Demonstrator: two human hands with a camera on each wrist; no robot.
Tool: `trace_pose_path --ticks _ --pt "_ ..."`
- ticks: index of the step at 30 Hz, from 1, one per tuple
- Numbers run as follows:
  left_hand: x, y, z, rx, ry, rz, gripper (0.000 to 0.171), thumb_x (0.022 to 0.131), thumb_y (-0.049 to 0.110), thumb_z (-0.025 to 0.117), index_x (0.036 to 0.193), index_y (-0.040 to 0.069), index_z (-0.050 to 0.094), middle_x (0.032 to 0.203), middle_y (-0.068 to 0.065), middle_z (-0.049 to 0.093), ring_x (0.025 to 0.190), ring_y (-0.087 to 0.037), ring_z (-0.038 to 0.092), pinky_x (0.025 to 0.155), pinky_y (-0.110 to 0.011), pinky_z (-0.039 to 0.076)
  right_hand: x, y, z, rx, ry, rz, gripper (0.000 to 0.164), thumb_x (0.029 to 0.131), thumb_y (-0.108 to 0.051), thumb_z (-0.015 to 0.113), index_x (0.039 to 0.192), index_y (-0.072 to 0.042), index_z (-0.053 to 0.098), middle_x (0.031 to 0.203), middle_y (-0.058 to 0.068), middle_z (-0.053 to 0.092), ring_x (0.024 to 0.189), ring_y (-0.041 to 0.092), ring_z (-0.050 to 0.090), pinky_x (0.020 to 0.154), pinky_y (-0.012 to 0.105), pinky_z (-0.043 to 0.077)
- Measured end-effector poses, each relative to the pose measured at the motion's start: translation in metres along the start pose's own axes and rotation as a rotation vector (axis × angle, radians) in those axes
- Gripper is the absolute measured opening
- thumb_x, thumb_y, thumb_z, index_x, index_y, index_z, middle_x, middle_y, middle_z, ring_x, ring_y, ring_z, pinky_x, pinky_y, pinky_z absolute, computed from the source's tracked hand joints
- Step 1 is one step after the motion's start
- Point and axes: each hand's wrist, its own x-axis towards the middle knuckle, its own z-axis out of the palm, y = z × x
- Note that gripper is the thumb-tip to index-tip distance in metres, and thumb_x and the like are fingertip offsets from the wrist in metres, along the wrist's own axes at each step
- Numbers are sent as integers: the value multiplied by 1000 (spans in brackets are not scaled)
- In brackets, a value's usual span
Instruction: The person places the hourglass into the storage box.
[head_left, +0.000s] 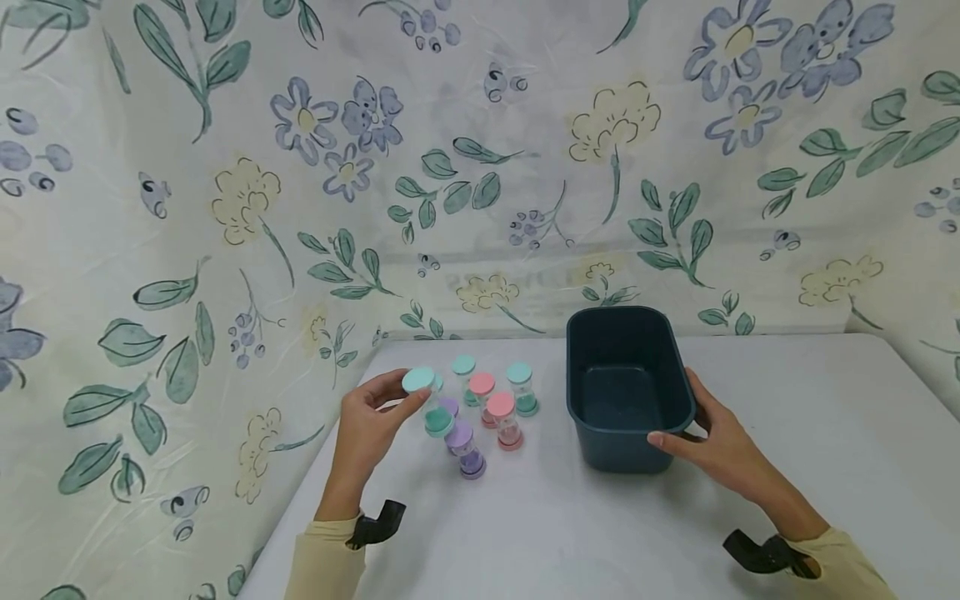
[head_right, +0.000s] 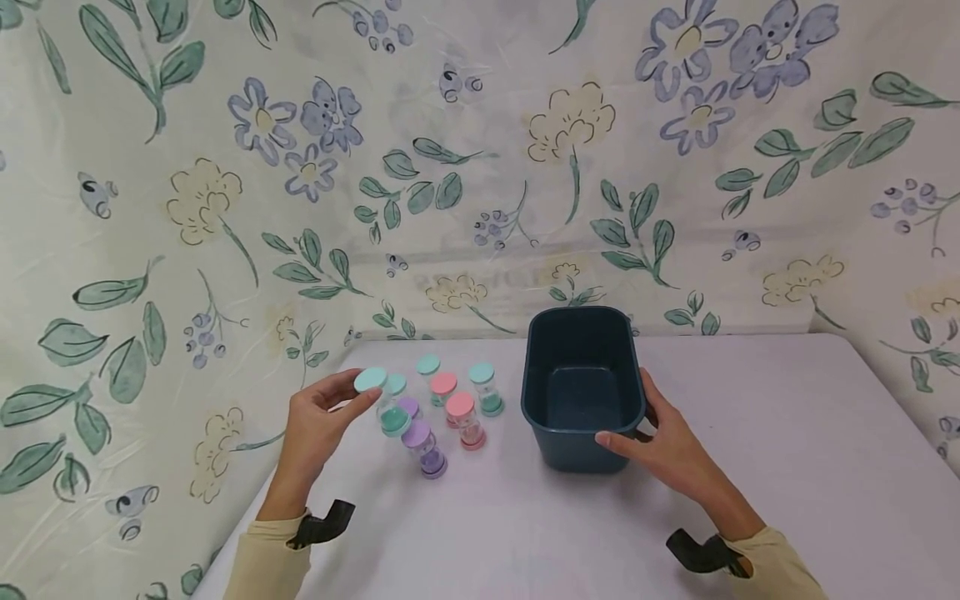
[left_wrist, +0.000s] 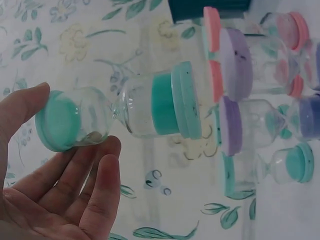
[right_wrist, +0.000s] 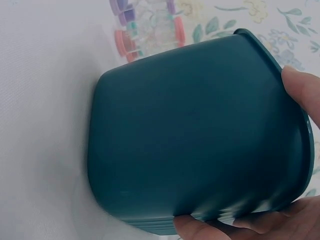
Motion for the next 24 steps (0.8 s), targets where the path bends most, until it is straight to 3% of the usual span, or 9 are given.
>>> trace_pose_path --ticks 12,17,24 --pt "20 21 15 -89 -71 68 44 88 32 84 125 12 73 115 -10 74 99 -6 69 88 -17 57 1 3 -1 33 -13 -23 110 95 -26 76 167 -13 -7 173 25 7 151 59 26 104 64 48" --pt "32 33 23 -106 -96 82 45 88 32 84 127 12 73 118 -12 74 103 -13 70 90 -20 57 1 4 -2 27 -5 -24 110 95 -27 76 167 -12 -7 173 25 8 151 59 26 104 63 48" --pt "48 49 38 -139 -128 93 46 87 32 84 127 13 72 119 -11 75 110 -22 70 89 -32 57 1 3 -1 37 -8 -19 110 95 -27 76 166 -10 -7 173 25 6 151 59 24 105 64 47"
